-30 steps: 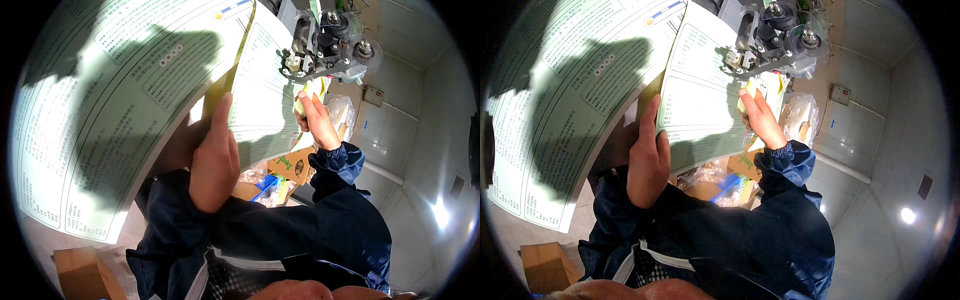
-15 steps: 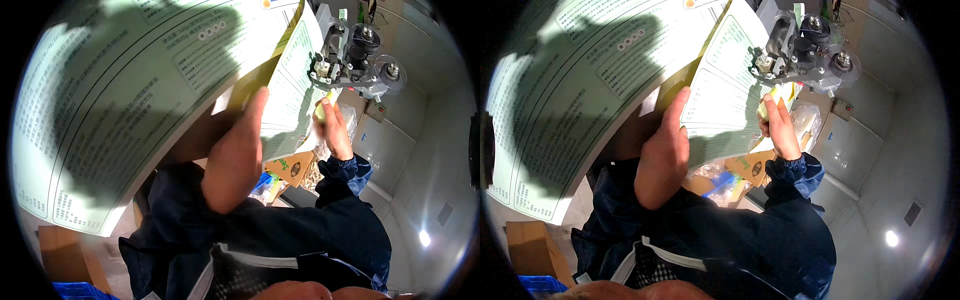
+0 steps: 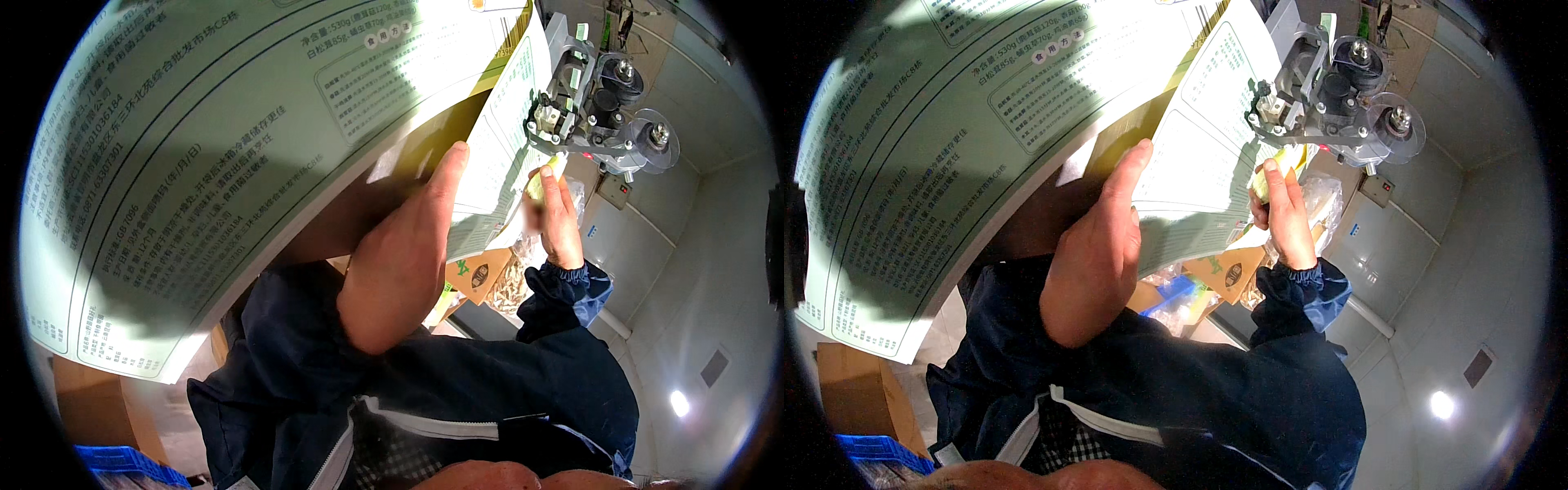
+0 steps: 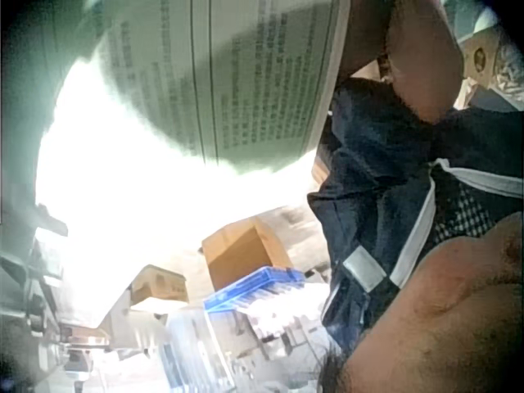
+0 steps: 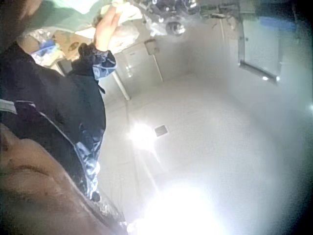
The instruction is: The person operates a sewing machine to stitch a yellow paper insert into a green printed paper sheet. The person repeatedly aligns the paper under the needle, feeds it through the machine, and stacks the finished units on the table.
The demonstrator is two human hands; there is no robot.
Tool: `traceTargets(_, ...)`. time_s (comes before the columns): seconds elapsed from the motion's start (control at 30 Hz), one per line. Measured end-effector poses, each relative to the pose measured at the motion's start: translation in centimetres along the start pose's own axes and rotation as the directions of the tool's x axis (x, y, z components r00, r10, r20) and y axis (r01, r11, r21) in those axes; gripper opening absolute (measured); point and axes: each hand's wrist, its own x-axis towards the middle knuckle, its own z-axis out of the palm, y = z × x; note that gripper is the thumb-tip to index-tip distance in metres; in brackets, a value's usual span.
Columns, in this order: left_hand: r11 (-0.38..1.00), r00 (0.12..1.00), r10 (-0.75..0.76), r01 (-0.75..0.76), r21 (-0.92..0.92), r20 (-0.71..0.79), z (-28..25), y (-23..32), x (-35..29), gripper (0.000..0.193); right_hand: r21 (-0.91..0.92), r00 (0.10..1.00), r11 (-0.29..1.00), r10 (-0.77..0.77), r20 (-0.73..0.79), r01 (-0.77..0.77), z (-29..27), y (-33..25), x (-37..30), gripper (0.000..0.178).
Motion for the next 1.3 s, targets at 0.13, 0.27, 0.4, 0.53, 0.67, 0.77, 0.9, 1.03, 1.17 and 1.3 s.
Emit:
traceTargets(0.13, 0.999, 0.998, -0.045, 0.046, -0.013, 0.040, -0.5, 0.4, 0.1, 0.057, 0.012, 1.000, 1.000, -0.001, -0.005, 0.001, 0.0, 0.0, -0.1, 0.029)
traceTargets(0.27, 0.999, 0.998, -0.047, 0.047, -0.013, 0.037, -0.7, 0.5, -0.1, 0.057, 0.013, 1.000, 1.000, 0.005, -0.005, -0.005, 0.0, -0.1, 0.0, 0.029)
traceTargets(0.4, 0.999, 0.998, -0.047, 0.047, -0.007, 0.031, -0.8, 0.4, -0.2, 0.058, 0.018, 1.000, 1.000, 0.005, 0.003, -0.005, 0.0, -0.1, -0.1, 0.028)
traceTargets(0.53, 0.999, 1.000, -0.028, 0.028, -0.025, 0.006, -0.7, 0.4, -0.2, 0.060, 0.016, 1.000, 1.000, -0.004, 0.010, 0.004, 0.0, 0.0, 0.0, 0.028)
traceTargets(0.67, 0.999, 0.999, -0.042, 0.042, 0.015, 0.016, -0.8, 0.5, -0.2, 0.060, 0.027, 1.000, 1.000, -0.007, 0.005, 0.007, 0.1, 0.0, -0.1, 0.027)
traceTargets(0.77, 0.999, 0.999, -0.041, 0.040, 0.013, 0.013, -0.8, 0.5, -0.2, 0.060, 0.027, 1.000, 1.000, -0.016, 0.004, 0.016, 0.1, 0.1, -0.1, 0.027)
traceTargets(0.9, 0.997, 0.997, -0.074, 0.073, 0.008, 0.022, -0.6, 0.6, -0.2, 0.061, 0.017, 1.000, 1.000, -0.001, -0.011, 0.001, 0.3, -0.2, -0.2, 0.027)
traceTargets(1.03, 0.996, 0.994, -0.076, 0.079, -0.034, 0.076, -1.1, 0.6, -0.1, 0.055, 0.058, 0.998, 0.998, 0.016, 0.054, -0.019, -0.1, -0.2, -0.2, 0.027)
traceTargets(1.17, 0.991, 0.991, -0.104, 0.111, -0.079, 0.088, -1.2, 0.5, -0.2, 0.056, 0.037, 0.998, 0.999, 0.007, 0.058, -0.010, -0.2, -0.1, -0.1, 0.033)
traceTargets(1.3, 0.986, 0.983, -0.142, 0.151, -0.075, 0.113, -1.3, 0.8, -0.1, 0.056, 0.052, 0.998, 0.998, 0.039, 0.051, -0.042, -0.1, -0.1, -0.1, 0.033)
